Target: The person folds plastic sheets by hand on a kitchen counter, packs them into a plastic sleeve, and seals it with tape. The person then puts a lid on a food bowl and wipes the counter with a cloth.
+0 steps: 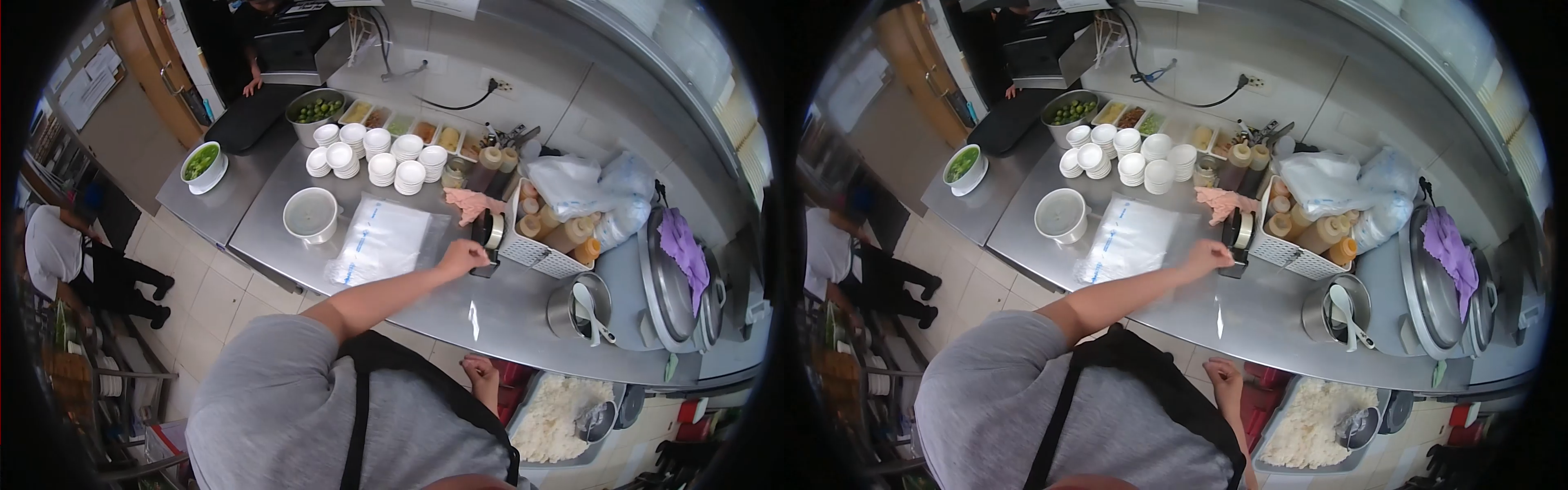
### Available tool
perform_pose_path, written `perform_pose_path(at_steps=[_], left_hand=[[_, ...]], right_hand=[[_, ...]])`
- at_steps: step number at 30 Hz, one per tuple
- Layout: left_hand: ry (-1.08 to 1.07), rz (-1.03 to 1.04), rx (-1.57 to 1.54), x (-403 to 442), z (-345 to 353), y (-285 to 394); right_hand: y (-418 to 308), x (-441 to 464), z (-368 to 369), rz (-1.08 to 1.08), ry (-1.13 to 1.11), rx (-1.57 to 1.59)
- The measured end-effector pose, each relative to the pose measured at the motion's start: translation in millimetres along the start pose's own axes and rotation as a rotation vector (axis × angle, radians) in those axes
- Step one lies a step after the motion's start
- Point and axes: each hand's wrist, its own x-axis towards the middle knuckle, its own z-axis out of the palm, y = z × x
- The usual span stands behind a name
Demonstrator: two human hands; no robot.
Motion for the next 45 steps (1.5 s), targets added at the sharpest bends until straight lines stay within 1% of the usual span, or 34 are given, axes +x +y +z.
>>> perform_pose_path(at_steps=[1, 2, 3, 4, 5, 6, 7, 8, 11, 13, 15, 16, 18, 19, 22, 23, 24, 25, 26, 27, 28, 30, 31, 32, 33, 34, 37, 38, 40, 41, 42, 43, 44, 45], left_hand=[[-0.013, -0.06, -0.185, 0, -13, 10], [-0.025, -0.121, -0.373, -2, -30, 26], [-0.03, -0.103, -0.429, -4, -51, 35], [-0.032, -0.098, -0.493, -8, -74, 38], [0.018, -0.099, -0.533, -14, -100, 48], [0.091, -0.032, -0.463, -18, -127, 46], [0.183, 0.004, -0.437, -31, -154, 64], [0.232, -0.083, -0.515, -35, -184, 58], [0.459, -0.031, -0.229, -60, -263, 57], [0.525, -0.075, -0.238, -72, -313, 51], [0.554, -0.116, -0.206, -79, -360, 36], [0.583, -0.145, -0.167, -79, -378, 29], [0.603, -0.199, -0.119, -75, -403, 12], [0.62, -0.247, -0.07, -73, -414, 1], [0.593, -0.355, -0.057, -64, -433, -51], [0.538, -0.362, -0.07, -62, -441, -80], [0.529, -0.369, -0.074, -62, -439, -89], [0.445, -0.511, -0.186, -61, -435, -98], [0.358, -0.653, -0.297, -61, -433, -105], [0.258, -0.696, -0.316, -63, -432, -106], [0.252, -0.703, -0.319, -64, -432, -107], [0.144, -0.759, -0.335, -63, -434, -108], [0.142, -0.761, -0.336, -62, -436, -110], [0.084, -0.804, -0.246, -59, -437, -111], [0.027, -0.844, -0.156, -57, -438, -114], [0.025, -0.842, -0.156, -57, -437, -120], [0.084, -0.815, -0.066, -59, -435, -127], [0.105, -0.817, -0.067, -60, -434, -127], [0.098, -0.808, -0.061, -60, -428, -123], [0.102, -0.769, -0.073, -63, -427, -121], [0.103, -0.729, -0.085, -63, -429, -119], [0.027, -0.681, -0.134, -65, -436, -130], [-0.05, -0.634, -0.183, -65, -444, -140], [-0.008, -0.672, -0.234, -67, -448, -120]], right_hand=[[6, 7, 2, -0.006, -0.012, 0.029], [1, 16, 6, 0.01, -0.032, -0.068], [-7, 26, 11, 0.039, -0.056, -0.17], [-11, 37, 22, -0.101, -0.06, -0.218], [-39, 44, 36, -0.047, -0.141, -0.197], [-43, 57, 52, -0.056, -0.185, -0.142], [-53, 68, 69, -0.116, -0.235, -0.151], [-57, 78, 88, -0.114, -0.3, -0.166], [-86, 103, 154, -0.21, -0.442, -0.096], [-100, 114, 200, -0.189, -0.504, -0.059], [-93, 136, 242, -0.243, -0.569, -0.094], [-97, 141, 260, -0.233, -0.57, -0.094], [-104, 153, 292, -0.007, -0.618, -0.071], [-101, 162, 304, 0.004, -0.618, -0.07], [-77, 186, 336, 0.086, -0.596, -0.163], [-70, 194, 341, 0.058, -0.574, -0.253], [-73, 198, 345, 0.03, -0.55, -0.345], [-77, 203, 349, 0.04, -0.545, -0.346], [-81, 208, 352, -0.054, -0.54, -0.45], [-84, 211, 355, -0.147, -0.535, -0.553], [-80, 219, 358, -0.137, -0.535, -0.554], [-71, 238, 359, -0.172, -0.6, -0.559], [-67, 241, 361, -0.235, -0.534, -0.715], [-63, 245, 362, -0.233, -0.532, -0.716], [-50, 253, 364, -0.281, -0.481, -0.851], [-42, 258, 366, -0.331, -0.427, -0.985], [-19, 267, 374, -0.343, -0.327, -1.103], [-10, 267, 377, -0.336, -0.319, -1.102], [-8, 266, 378, -0.426, -0.211, -1.049], [-8, 266, 376, -0.413, -0.183, -1.05], [-33, 255, 373, -0.379, -0.306, -1.014], [-56, 245, 367, -0.343, -0.428, -0.972], [-69, 240, 358, -0.33, -0.396, -0.972], [-81, 236, 349, -0.353, -0.504, -0.905]])
